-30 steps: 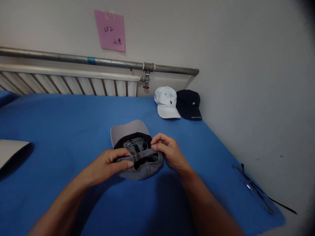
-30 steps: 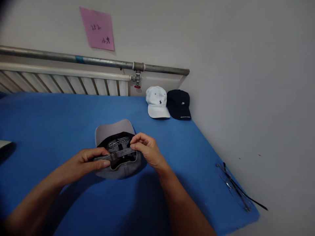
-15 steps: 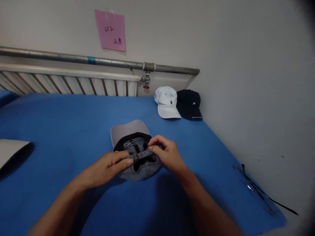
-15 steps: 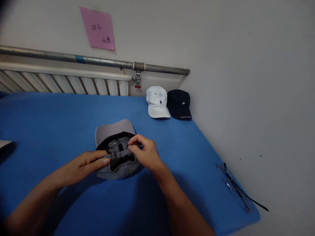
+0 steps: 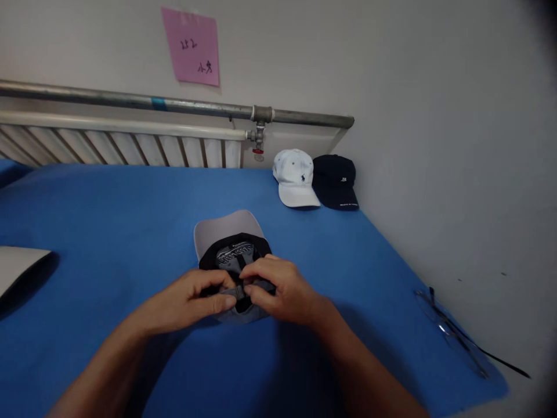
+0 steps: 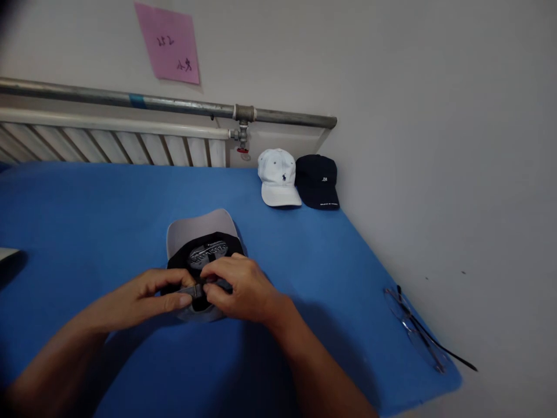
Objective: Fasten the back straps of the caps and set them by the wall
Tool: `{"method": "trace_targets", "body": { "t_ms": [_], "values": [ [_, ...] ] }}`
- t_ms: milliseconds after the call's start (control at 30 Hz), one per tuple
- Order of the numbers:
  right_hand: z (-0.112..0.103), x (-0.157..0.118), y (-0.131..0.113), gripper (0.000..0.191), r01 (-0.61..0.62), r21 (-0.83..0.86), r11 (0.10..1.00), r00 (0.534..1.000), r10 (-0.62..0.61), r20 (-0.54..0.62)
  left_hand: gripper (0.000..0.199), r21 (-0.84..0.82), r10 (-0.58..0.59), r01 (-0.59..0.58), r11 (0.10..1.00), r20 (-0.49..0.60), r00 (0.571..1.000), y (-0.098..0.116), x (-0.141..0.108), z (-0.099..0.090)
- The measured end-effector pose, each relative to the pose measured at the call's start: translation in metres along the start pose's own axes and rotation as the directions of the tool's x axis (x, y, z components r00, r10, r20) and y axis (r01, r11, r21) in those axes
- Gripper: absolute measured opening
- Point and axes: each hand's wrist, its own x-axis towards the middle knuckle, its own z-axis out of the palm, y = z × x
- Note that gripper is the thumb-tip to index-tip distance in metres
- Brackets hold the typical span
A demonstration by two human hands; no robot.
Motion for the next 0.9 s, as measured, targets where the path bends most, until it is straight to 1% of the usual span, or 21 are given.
{"method": "trace_targets", "body": {
  "t_ms": [67,133,200,300,367,467,567,633,733,800,900],
  "values": [
    [0.0,0.0,0.0,0.017,0.001,0.01,1.0,1.0,-0.001,-0.02,0.03,-0.023,-0.009,0.009,1.0,0.004,1.0,0.0,-0.001,0.0],
    [0.0,0.0,-0.001,0.015,0.016,0.035,0.999,1.0,-0.015,-0.015,0.029,-0.037,-0.013,0.013,0.999,0.005,1.0,0.0,-0.001,0.0],
    [-0.001,0.0,-0.002,0.015,0.056,0.078,0.995,0.998,-0.058,0.013,0.029,-0.039,-0.008,0.008,0.999,-0.003,1.0,-0.001,-0.002,-0.001],
    [0.0,0.0,-0.003,0.024,0.098,0.084,0.992,0.993,-0.104,0.059,0.029,-0.075,-0.02,0.02,0.997,-0.009,1.0,-0.002,-0.001,-0.001],
    [0.002,0.001,-0.004,0.026,0.083,0.051,0.995,0.993,-0.087,0.08,0.026,-0.142,-0.042,0.038,0.989,-0.026,0.999,-0.002,-0.001,-0.001],
    [0.003,0.0,-0.006,0.031,0.021,0.036,0.999,0.995,-0.025,0.101,0.021,-0.238,-0.057,0.042,0.97,-0.058,0.997,0.0,0.0,0.0],
    [0.004,0.0,-0.009,0.037,-0.021,0.036,0.999,0.994,0.017,0.107,0.019,-0.309,-0.064,0.043,0.95,-0.057,0.996,0.002,0.001,0.002],
    [0.006,-0.001,-0.009,0.033,-0.01,0.036,0.999,0.994,0.006,0.106,0.022,-0.351,-0.087,0.061,0.934,-0.058,0.994,0.002,0.002,0.002],
    [0.009,-0.002,-0.008,0.022,0.037,0.034,0.999,0.994,-0.04,0.104,0.027,-0.378,-0.117,0.081,0.922,-0.072,0.991,0.0,0.002,0.001],
    [0.01,-0.002,-0.007,0.018,0.056,0.017,0.998,0.995,-0.057,0.083,0.027,-0.358,-0.115,0.077,0.93,-0.086,0.99,-0.002,0.002,-0.002],
    [0.01,-0.002,-0.005,0.017,0.068,-0.009,0.998,0.997,-0.068,0.039,0.027,-0.273,-0.089,0.051,0.961,-0.129,0.988,-0.003,-0.001,-0.007]
  ]
}}
